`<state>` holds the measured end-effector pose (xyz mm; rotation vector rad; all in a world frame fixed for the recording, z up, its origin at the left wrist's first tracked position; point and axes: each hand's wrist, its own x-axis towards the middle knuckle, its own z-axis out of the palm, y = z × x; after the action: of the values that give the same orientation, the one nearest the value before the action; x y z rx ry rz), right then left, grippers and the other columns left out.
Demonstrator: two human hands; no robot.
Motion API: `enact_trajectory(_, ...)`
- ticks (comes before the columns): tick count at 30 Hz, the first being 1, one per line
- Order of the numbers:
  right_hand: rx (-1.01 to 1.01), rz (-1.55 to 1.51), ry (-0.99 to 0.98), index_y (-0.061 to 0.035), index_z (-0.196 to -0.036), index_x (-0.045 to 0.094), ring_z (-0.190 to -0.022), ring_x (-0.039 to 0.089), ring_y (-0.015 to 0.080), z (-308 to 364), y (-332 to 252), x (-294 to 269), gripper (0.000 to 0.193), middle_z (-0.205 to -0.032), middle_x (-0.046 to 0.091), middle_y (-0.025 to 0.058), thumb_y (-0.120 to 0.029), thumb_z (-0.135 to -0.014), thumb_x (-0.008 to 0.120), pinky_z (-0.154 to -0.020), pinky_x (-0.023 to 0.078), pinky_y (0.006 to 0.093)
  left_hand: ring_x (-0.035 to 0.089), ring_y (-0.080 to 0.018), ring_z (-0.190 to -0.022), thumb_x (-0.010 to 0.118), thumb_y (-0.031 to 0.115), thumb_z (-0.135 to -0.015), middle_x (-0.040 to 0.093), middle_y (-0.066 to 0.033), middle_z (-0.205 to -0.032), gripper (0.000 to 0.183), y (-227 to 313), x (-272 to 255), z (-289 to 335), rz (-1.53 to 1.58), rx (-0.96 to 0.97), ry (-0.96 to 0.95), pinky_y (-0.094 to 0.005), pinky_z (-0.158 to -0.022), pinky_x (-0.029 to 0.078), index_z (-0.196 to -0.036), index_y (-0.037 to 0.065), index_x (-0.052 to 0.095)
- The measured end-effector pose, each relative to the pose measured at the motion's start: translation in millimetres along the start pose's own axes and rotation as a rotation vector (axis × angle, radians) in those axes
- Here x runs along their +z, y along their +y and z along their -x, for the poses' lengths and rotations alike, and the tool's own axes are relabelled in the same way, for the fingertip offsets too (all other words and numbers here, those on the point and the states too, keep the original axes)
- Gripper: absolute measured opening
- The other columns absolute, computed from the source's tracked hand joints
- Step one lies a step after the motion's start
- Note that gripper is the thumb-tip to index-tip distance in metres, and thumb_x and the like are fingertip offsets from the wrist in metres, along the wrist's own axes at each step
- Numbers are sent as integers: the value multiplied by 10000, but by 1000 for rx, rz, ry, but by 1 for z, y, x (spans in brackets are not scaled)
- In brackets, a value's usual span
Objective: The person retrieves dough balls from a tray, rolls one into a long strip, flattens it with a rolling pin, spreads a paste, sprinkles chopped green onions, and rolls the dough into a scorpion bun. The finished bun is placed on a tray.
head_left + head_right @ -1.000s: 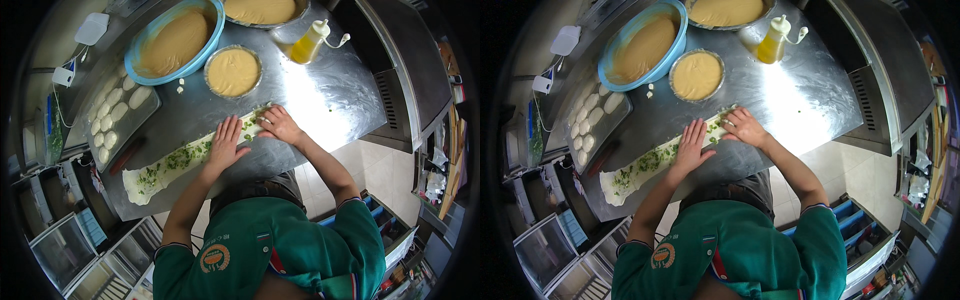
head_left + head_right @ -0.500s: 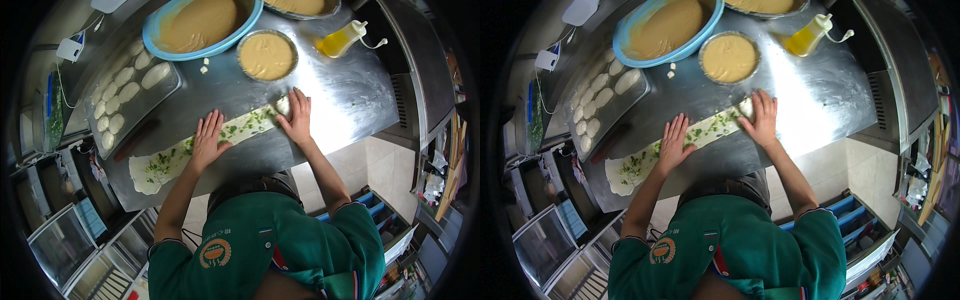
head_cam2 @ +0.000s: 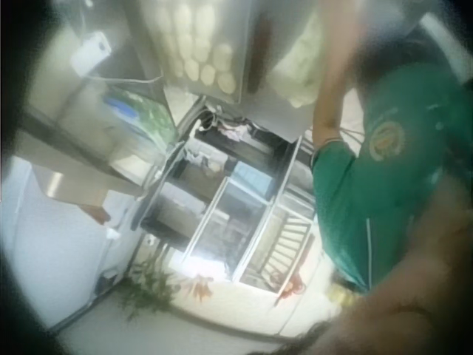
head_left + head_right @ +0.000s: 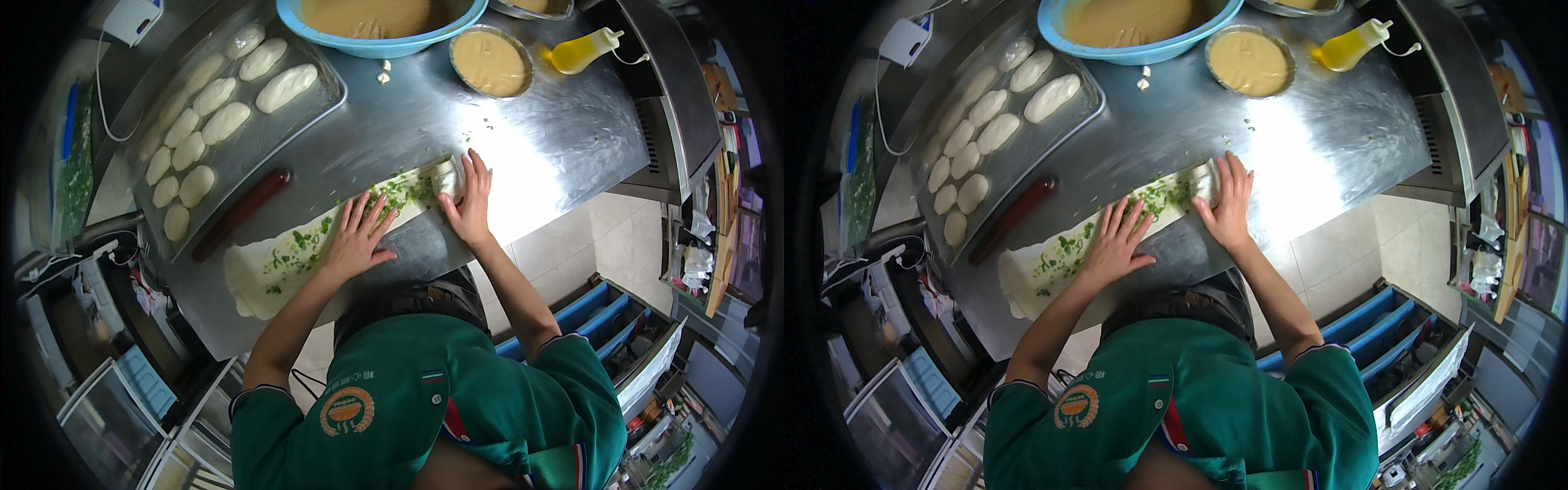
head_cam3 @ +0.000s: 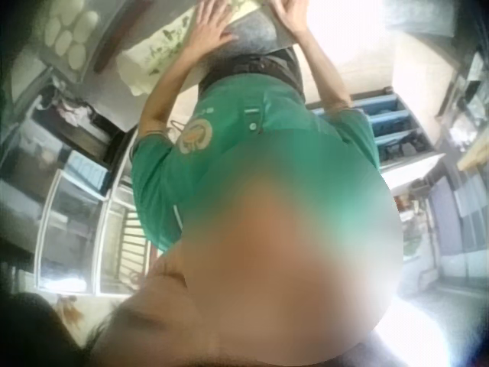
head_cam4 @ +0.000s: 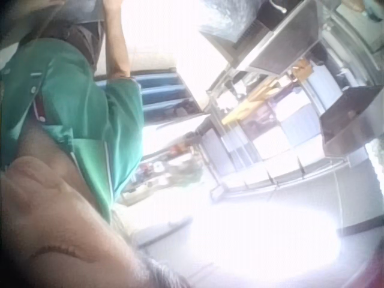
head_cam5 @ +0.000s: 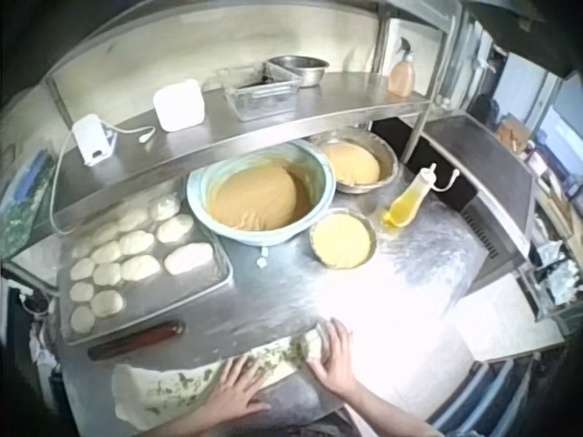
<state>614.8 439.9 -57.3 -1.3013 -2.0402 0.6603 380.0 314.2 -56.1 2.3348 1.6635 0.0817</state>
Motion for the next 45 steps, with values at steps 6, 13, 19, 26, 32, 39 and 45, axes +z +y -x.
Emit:
enact_trajectory(6,-551,-28,-295,-113,-1483,454,-1403,403,398,18,-23,36,781,-1492,426,208,-524,-866,699,-1181,234,615,231,-353,-1517,613,681,-829,267,-148,-1641,965,-14,6,24,4,-119,79,-589,-1219,165,-1568,123,342)
enact_trajectory(13,-712,-86,-403,-96,-1061,673,-936,600,317,-17,-26,52,330,-1071,624,110,-313,-828,761,-786,495,400,225,-344,-1527,645,664,-800,244,-156,-1654,1014,-26,0,75,32,-348,181,-574,-1221,151,-1575,94,324)
enact_trajectory(19,-464,-44,-222,-95,-1285,592,-1212,517,374,-8,-36,47,577,-1345,531,170,-379,-819,779,-1064,346,565,247,-302,-1523,586,728,-811,273,-133,-1647,1007,-3,16,52,-3,-241,130,-586,-1216,151,-1563,101,348)
enact_trajectory(26,-274,-183,-255,-35,-1436,471,-1401,370,433,35,-96,97,786,-1516,393,228,-392,-813,791,-1158,225,635,272,-354,-1506,563,722,-836,304,-168,-1628,973,-39,18,150,24,-377,242,-600,-1209,143,-1544,77,385)
enact_trajectory(32,-104,-72,-97,2,-1473,414,-1408,361,457,80,-151,135,836,-1533,365,256,-378,-826,784,-1161,246,626,212,-335,-1531,642,645,-818,238,-156,-1656,1026,-89,9,226,71,-407,175,-569,-1230,113,-1571,40,300)
enact_trajectory(39,-225,-29,-163,-42,-1522,362,-1418,365,455,122,-227,180,905,-1551,347,251,-349,-804,818,-1149,336,550,211,-344,-1526,697,560,-828,219,-167,-1656,1013,-130,5,292,141,-415,216,-553,-1230,140,-1573,19,272)
enact_trajectory(45,-510,-76,-306,-126,-1485,471,-1428,368,429,128,-253,203,817,-1548,386,210,-416,-794,796,-1157,294,587,201,-350,-1530,690,552,-840,205,-184,-1657,1015,-140,7,314,191,-392,210,-548,-1233,134,-1575,9,248)
